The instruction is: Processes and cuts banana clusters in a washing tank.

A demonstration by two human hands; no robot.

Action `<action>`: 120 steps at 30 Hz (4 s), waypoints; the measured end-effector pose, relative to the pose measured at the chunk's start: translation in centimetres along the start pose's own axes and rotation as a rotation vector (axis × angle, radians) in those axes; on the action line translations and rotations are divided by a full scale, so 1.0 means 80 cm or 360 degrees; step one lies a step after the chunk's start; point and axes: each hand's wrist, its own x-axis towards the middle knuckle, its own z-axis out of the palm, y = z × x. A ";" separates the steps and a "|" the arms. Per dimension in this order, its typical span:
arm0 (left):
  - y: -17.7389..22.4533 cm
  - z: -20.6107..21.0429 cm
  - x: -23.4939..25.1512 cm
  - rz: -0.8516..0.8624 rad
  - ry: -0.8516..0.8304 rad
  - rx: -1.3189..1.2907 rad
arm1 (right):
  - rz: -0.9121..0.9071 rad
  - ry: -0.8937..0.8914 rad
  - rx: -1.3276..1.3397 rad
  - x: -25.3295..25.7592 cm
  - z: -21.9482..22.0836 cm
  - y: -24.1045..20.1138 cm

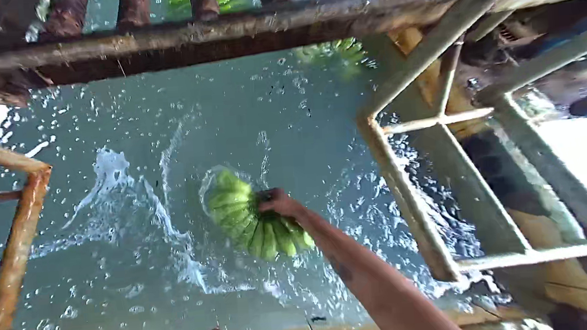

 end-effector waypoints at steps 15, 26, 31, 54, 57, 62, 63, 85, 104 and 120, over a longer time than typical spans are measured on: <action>0.011 -0.026 0.050 -0.0331 -0.0276 -0.1063 | 0.0178 0.0094 0.0411 -0.083 0.014 0.053; 0.044 -0.022 0.172 -0.1289 -0.0159 -0.2674 | 0.0023 0.0021 -0.0706 -0.174 0.032 -0.017; 0.046 0.004 0.125 -0.1253 -0.0351 -0.2670 | 0.0358 0.0414 -0.0539 -0.220 0.051 0.022; 0.210 -0.062 0.140 -0.1531 0.0047 -0.3133 | 0.0168 0.0711 -0.0604 -0.179 0.061 0.010; 0.219 -0.085 0.144 -0.1623 -0.0019 -0.3171 | 0.0098 0.0788 -0.0741 -0.155 0.072 0.012; 0.176 -0.026 0.133 -0.1427 -0.0087 -0.3155 | 0.0243 -0.0232 0.0548 -0.209 0.060 0.045; 0.161 -0.014 0.134 -0.1363 -0.0116 -0.3141 | 0.0328 -0.0330 0.0708 -0.227 0.050 0.051; 0.153 -0.003 0.096 -0.1301 -0.0352 -0.3139 | 0.0741 0.0539 0.1101 -0.277 0.064 0.083; 0.161 -0.009 0.110 -0.1294 0.0063 -0.3036 | 0.0755 0.0166 0.0785 -0.244 0.079 -0.016; 0.088 0.017 0.173 -0.0551 -0.0972 -0.0688 | 0.0812 -0.0081 0.0101 -0.149 -0.068 0.085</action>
